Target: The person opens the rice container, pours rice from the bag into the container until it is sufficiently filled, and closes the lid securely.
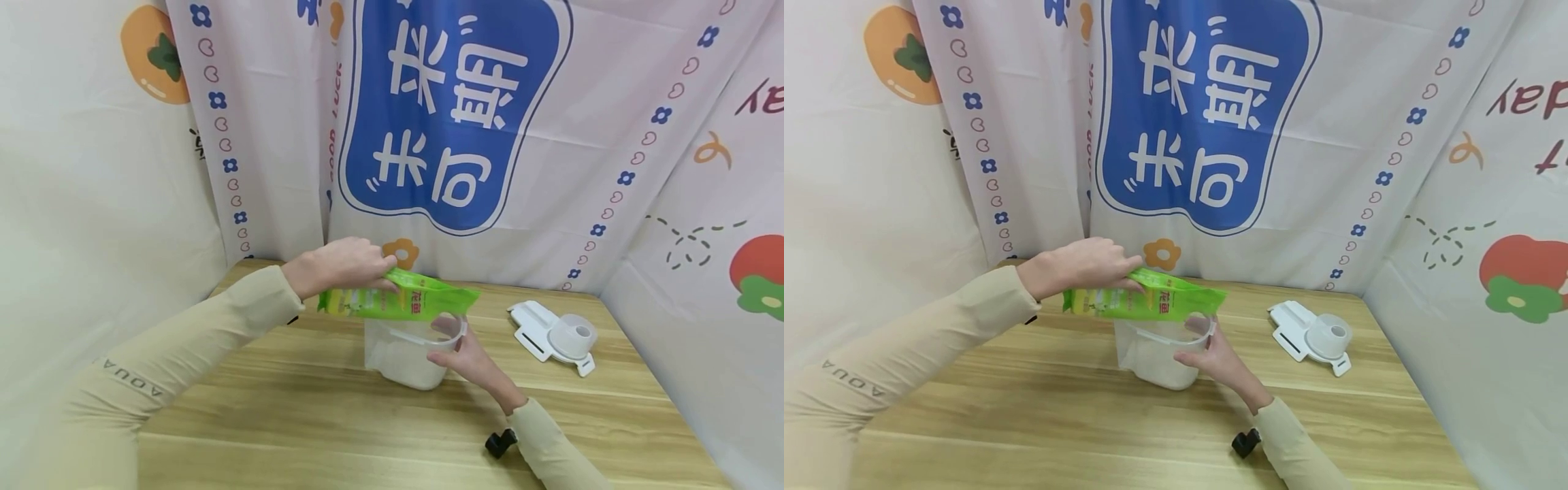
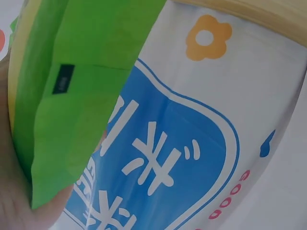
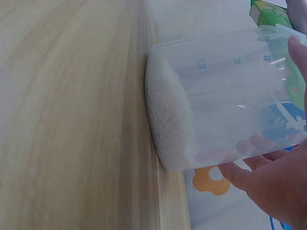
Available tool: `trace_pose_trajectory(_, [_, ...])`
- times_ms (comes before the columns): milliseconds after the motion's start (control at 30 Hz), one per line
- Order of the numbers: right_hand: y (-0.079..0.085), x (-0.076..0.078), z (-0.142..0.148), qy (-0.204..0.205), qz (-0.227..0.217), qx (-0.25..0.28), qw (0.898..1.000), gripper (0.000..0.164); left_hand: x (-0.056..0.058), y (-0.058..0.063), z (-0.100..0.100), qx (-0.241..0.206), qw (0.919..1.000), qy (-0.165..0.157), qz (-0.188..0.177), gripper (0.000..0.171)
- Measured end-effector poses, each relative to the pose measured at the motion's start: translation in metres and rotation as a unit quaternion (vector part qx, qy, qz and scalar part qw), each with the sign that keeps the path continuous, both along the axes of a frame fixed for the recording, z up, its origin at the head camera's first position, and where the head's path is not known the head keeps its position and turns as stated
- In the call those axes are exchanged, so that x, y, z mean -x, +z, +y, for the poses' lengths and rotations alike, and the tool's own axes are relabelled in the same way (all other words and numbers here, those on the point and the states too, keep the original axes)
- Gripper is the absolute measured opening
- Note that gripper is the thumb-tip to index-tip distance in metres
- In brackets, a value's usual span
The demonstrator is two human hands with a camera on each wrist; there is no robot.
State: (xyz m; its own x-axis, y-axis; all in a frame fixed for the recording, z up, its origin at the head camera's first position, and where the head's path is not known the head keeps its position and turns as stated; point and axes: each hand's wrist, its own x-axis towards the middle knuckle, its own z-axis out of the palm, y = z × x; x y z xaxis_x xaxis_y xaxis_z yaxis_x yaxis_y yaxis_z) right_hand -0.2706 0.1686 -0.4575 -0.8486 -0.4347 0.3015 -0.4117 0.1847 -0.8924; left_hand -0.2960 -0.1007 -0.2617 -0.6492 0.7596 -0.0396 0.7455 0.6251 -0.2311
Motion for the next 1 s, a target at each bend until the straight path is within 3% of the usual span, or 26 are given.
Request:
trace_pose_trajectory(400, [0.0009, -0.0019, 0.0007, 0.001, -0.011, 0.0, 1.0, 0.09, -0.0017, 0.0025, 0.0047, 0.018, 0.9997, 0.015, -0.005, 0.047])
trace_pose_trajectory(1000, [0.0037, -0.0038, 0.0023, 0.008, -0.023, -0.002, 1.0, 0.09, -0.0028, 0.0076, 0.0002, 0.009, 0.9993, -0.012, 0.034, 0.046])
